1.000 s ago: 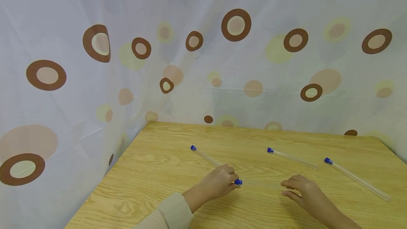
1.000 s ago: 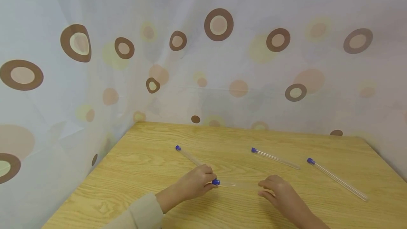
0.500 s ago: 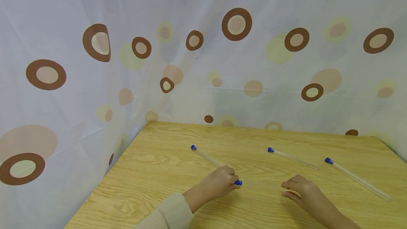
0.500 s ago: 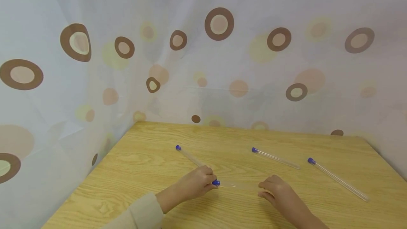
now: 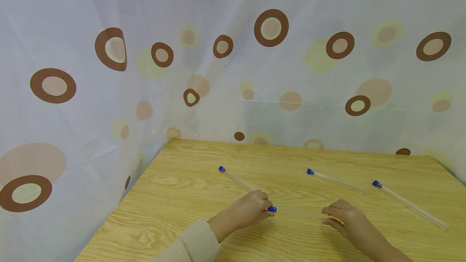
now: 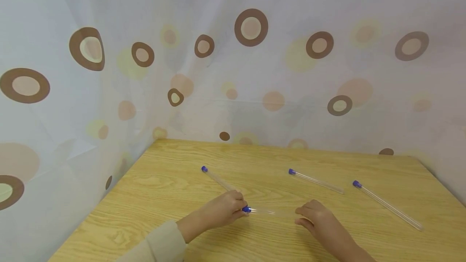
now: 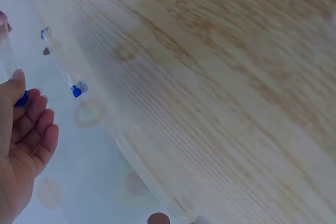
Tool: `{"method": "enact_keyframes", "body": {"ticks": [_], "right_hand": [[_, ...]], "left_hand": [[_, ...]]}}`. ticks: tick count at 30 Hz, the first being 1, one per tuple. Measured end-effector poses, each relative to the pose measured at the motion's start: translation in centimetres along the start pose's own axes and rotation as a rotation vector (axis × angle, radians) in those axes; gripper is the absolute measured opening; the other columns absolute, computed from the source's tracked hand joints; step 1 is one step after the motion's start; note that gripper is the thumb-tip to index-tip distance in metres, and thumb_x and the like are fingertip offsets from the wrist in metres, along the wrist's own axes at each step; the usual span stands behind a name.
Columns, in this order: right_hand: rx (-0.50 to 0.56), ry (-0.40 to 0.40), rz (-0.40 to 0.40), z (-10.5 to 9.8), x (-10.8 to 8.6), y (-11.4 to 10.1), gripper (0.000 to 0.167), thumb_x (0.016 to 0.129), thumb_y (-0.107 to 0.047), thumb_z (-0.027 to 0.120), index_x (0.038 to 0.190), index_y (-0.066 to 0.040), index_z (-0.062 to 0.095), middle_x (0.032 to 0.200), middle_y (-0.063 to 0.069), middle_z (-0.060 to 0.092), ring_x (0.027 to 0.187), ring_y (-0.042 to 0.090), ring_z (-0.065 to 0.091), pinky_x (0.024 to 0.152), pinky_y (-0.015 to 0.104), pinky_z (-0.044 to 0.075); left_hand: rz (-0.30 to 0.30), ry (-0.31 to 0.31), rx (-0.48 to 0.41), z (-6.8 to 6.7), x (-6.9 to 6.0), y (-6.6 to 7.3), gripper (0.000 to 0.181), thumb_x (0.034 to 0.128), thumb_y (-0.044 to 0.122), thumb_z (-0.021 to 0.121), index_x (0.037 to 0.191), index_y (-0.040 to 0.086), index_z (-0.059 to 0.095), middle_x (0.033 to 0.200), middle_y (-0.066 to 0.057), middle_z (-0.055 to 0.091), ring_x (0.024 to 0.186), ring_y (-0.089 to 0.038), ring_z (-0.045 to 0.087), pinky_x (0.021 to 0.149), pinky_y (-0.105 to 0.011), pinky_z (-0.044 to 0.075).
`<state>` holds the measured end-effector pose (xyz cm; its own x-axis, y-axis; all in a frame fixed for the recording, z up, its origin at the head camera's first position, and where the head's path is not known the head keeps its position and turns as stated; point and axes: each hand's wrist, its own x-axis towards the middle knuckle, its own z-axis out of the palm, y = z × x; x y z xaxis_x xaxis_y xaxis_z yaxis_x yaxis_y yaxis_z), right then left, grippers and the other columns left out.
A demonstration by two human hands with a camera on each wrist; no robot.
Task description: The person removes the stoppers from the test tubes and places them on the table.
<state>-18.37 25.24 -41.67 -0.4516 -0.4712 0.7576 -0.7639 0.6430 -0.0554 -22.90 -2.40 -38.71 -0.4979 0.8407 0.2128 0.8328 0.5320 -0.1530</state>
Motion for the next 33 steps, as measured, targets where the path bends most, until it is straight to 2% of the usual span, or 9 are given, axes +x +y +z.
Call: {"method": "enact_keyframes", "body": {"ticks": [3,5,12,18,23,28,33], "right_hand": [[0.005,-0.002,-0.001,-0.01,-0.01,-0.02,0.044,0.087,-0.041,0.046,0.079,-0.004,0.069,0.074,-0.001,0.061,0.066,0.004,0.055,0.060,0.000,0.040],[0.012,-0.004,0.000,-0.03,-0.08,0.02,0.042,0.087,-0.039,0.048,0.079,-0.004,0.069,0.074,-0.001,0.061,0.067,0.004,0.055,0.060,0.001,0.040],[0.005,-0.013,0.004,-0.14,-0.06,0.05,0.044,0.086,-0.040,0.047,0.079,-0.003,0.069,0.073,0.000,0.062,0.066,0.004,0.055,0.060,0.000,0.040],[0.010,-0.022,0.008,-0.21,-0.09,0.10,0.040,0.085,-0.038,0.052,0.079,-0.002,0.069,0.073,0.001,0.062,0.065,0.004,0.056,0.061,-0.001,0.040],[0.013,-0.017,0.013,-0.17,-0.22,0.17,0.044,0.086,-0.040,0.048,0.078,-0.002,0.069,0.072,0.001,0.062,0.065,0.003,0.056,0.060,-0.001,0.040],[0.022,-0.022,0.021,-0.27,-0.45,0.19,0.030,0.082,-0.030,0.061,0.079,-0.001,0.069,0.072,0.002,0.062,0.064,0.001,0.057,0.060,0.000,0.040],[0.020,-0.034,0.040,-0.37,-0.47,0.06,0.028,0.081,-0.028,0.063,0.080,-0.001,0.069,0.073,0.001,0.061,0.065,-0.001,0.056,0.059,0.000,0.040]], "left_hand": [[-0.008,-0.025,-0.024,-0.12,0.06,-0.02,0.018,0.0903,0.029,0.059,0.087,0.015,0.070,0.081,0.008,0.061,0.073,0.001,0.052,0.063,-0.004,0.037],[-0.011,-0.032,-0.004,-0.17,0.10,0.05,0.019,0.0904,0.030,0.058,0.088,0.015,0.070,0.082,0.008,0.061,0.074,0.001,0.052,0.065,-0.004,0.038],[0.007,0.016,0.185,-0.30,0.14,0.32,0.018,0.0889,0.033,0.060,0.094,0.018,0.070,0.086,0.011,0.062,0.077,0.001,0.054,0.070,-0.006,0.041],[0.029,0.066,0.291,-0.31,-0.01,0.39,0.019,0.0882,0.035,0.061,0.096,0.021,0.071,0.089,0.012,0.063,0.079,0.002,0.055,0.071,-0.007,0.042],[0.049,0.107,0.382,-0.17,-0.04,0.43,0.020,0.0878,0.038,0.061,0.095,0.022,0.071,0.088,0.013,0.064,0.077,0.002,0.055,0.069,-0.007,0.042],[0.010,0.113,0.363,0.09,0.04,0.59,0.022,0.0890,0.040,0.059,0.093,0.022,0.071,0.086,0.012,0.065,0.078,0.001,0.056,0.069,-0.008,0.043],[-0.026,0.108,0.289,0.28,0.15,0.71,0.022,0.0883,0.038,0.061,0.093,0.020,0.072,0.085,0.011,0.064,0.078,0.001,0.057,0.071,-0.008,0.044]]}}
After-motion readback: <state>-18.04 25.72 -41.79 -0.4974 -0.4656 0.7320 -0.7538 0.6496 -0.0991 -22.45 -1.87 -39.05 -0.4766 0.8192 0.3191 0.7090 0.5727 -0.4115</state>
